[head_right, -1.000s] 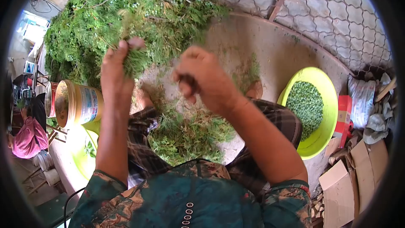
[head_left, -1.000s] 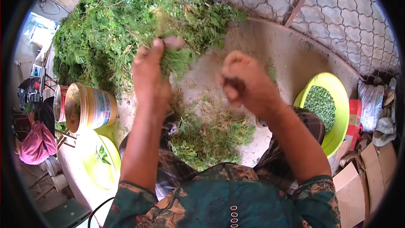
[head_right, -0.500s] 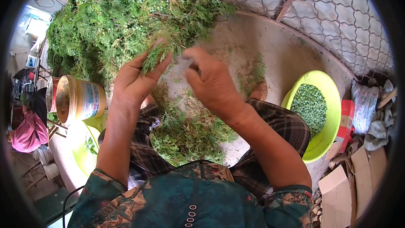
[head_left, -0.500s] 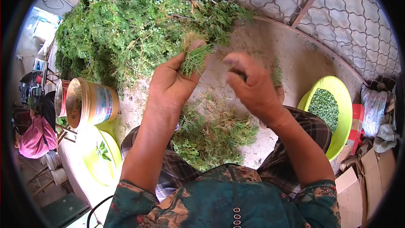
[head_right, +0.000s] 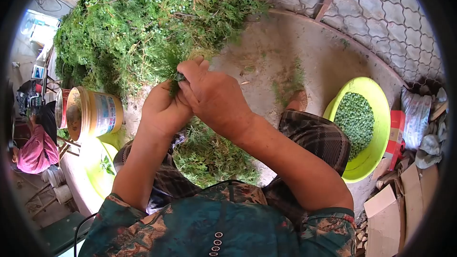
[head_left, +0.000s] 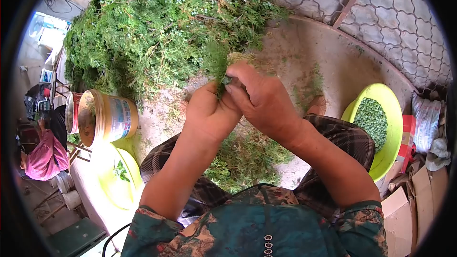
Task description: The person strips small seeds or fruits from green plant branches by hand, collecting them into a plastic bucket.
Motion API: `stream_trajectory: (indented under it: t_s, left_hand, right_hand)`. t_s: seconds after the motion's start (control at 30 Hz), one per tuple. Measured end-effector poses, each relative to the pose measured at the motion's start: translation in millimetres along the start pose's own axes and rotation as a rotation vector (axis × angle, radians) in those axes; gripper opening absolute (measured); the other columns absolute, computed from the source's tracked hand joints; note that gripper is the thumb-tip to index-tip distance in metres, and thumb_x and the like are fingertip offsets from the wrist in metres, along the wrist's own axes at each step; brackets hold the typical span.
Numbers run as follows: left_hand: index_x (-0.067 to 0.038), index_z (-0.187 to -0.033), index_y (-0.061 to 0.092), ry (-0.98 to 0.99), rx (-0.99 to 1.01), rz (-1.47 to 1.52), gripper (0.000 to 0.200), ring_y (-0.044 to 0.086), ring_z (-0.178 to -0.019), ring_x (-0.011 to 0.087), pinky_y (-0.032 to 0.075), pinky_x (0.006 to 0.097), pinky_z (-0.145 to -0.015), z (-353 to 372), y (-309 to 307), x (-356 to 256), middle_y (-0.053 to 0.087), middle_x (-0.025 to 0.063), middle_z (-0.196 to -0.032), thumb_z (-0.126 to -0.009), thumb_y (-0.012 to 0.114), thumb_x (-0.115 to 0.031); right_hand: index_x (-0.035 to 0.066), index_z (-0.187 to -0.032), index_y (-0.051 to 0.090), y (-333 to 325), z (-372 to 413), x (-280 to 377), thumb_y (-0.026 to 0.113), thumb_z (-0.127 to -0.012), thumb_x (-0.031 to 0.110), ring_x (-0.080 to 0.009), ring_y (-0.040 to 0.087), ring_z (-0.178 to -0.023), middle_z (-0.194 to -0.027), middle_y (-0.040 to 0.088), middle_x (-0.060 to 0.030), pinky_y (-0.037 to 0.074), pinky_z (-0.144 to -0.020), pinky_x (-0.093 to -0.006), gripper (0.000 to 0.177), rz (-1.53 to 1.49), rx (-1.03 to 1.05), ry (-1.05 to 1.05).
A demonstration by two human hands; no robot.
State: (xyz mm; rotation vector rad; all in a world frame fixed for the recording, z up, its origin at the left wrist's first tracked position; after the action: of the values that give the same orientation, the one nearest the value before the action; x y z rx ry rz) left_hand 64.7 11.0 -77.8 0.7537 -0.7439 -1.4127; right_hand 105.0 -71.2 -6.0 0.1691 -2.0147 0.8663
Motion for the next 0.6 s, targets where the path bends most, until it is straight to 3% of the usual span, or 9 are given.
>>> stream_trajectory:
  t_s: [0.13,0.23,0.3,0.33,0.4,0.43,0.5,0.53,0.6]
  left_hand:
    - [0.008,-0.126,0.039,-0.015,0.001,-0.019,0.036,0.049,-0.115,0.0288,0.039,0.0386,-0.102,-2,-15,1,0.048,0.0214,-0.123,-0.094,0.029,-0.007]
    - [0.007,-0.121,0.043,-0.168,0.14,0.042,0.032,0.053,-0.11,0.0268,0.044,0.0376,-0.097,2,-11,13,0.051,0.0203,-0.119,-0.093,0.031,-0.005]
    - [0.006,-0.112,0.046,-0.215,0.081,0.034,0.025,0.058,-0.101,0.0244,0.05,0.0357,-0.09,6,-10,16,0.055,0.0186,-0.112,-0.093,0.034,-0.004]
    - [0.006,-0.112,0.046,-0.216,0.081,0.034,0.025,0.058,-0.101,0.0244,0.05,0.0357,-0.09,5,-11,14,0.055,0.0186,-0.112,-0.093,0.034,-0.004]
    - [0.004,-0.113,0.045,-0.329,0.33,0.074,0.028,0.054,-0.104,0.0275,0.044,0.0394,-0.095,8,6,15,0.053,0.0174,-0.111,-0.094,0.03,-0.01]
    - [0.004,-0.113,0.045,-0.328,0.33,0.075,0.028,0.054,-0.104,0.0275,0.044,0.0394,-0.095,8,9,19,0.053,0.0174,-0.111,-0.094,0.03,-0.01]
    - [0.005,-0.112,0.046,-0.011,-0.194,-0.114,0.026,0.057,-0.098,0.0284,0.047,0.0396,-0.093,7,-11,9,0.055,0.0176,-0.107,-0.095,0.033,-0.01]
    - [0.005,-0.112,0.046,-0.01,-0.195,-0.115,0.026,0.057,-0.098,0.0284,0.047,0.0396,-0.093,4,-15,7,0.055,0.0176,-0.107,-0.095,0.033,-0.01]
    - [0.004,-0.11,0.048,-0.084,0.011,-0.164,0.023,0.058,-0.094,0.0281,0.048,0.0416,-0.092,-1,-1,11,0.055,0.0176,-0.104,-0.095,0.036,-0.009]
  right_hand:
    - [0.005,-0.1,0.052,-1,0,2,0.058,-0.083,0.012,-0.0382,0.058,-0.069,-0.078,0.058,-0.0193,0.045,-0.056,-0.0413,0.02,0.052,0.004,-0.024]
    - [0.004,-0.101,0.05,3,1,-6,0.059,-0.083,0.015,-0.0373,0.057,-0.063,-0.077,0.058,-0.0184,0.045,-0.055,-0.0402,0.022,0.147,-0.016,-0.052]
    - [0.006,-0.099,0.05,-4,-7,-9,0.058,-0.085,0.018,-0.0275,0.053,-0.049,-0.067,0.056,-0.012,0.041,-0.045,-0.0344,0.02,-0.105,-0.151,-0.138]
    - [0.006,-0.099,0.05,-10,-4,-11,0.058,-0.085,0.018,-0.0275,0.053,-0.049,-0.067,0.056,-0.012,0.041,-0.045,-0.0344,0.02,-0.105,-0.152,-0.136]
    - [0.007,-0.096,0.05,11,2,-17,0.056,-0.087,0.017,-0.0143,0.043,-0.042,-0.061,0.049,-0.0031,0.033,-0.038,-0.0254,0.015,-1.308,0.292,0.595]
    - [0.007,-0.096,0.05,9,2,-13,0.056,-0.087,0.017,-0.0143,0.043,-0.042,-0.061,0.049,-0.0031,0.033,-0.038,-0.0254,0.015,-1.308,0.293,0.595]
    - [0.008,-0.095,0.049,6,2,-10,0.051,-0.089,0.02,-0.008,0.037,-0.042,-0.063,0.044,0.0009,0.029,-0.037,-0.0205,0.013,-1.268,0.287,0.592]
    - [0.008,-0.095,0.049,5,3,-12,0.051,-0.089,0.02,-0.008,0.037,-0.042,-0.063,0.044,0.0009,0.029,-0.037,-0.0205,0.013,-1.269,0.286,0.591]
    - [0.008,-0.087,0.05,0,2,-22,0.052,-0.087,0.026,-0.0088,0.042,-0.046,-0.065,0.049,-0.0008,0.031,-0.038,-0.0228,0.018,-1.59,0.145,0.667]
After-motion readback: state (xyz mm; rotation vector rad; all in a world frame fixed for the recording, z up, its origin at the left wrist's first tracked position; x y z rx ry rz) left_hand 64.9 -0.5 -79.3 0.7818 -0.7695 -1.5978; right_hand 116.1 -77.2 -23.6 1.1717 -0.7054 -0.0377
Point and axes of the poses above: each hand's wrist, its own z-axis away from the middle knuckle, its own y-axis out of the palm, x = y × z, the point moved 7 cm from there along -z, towards the middle knuckle
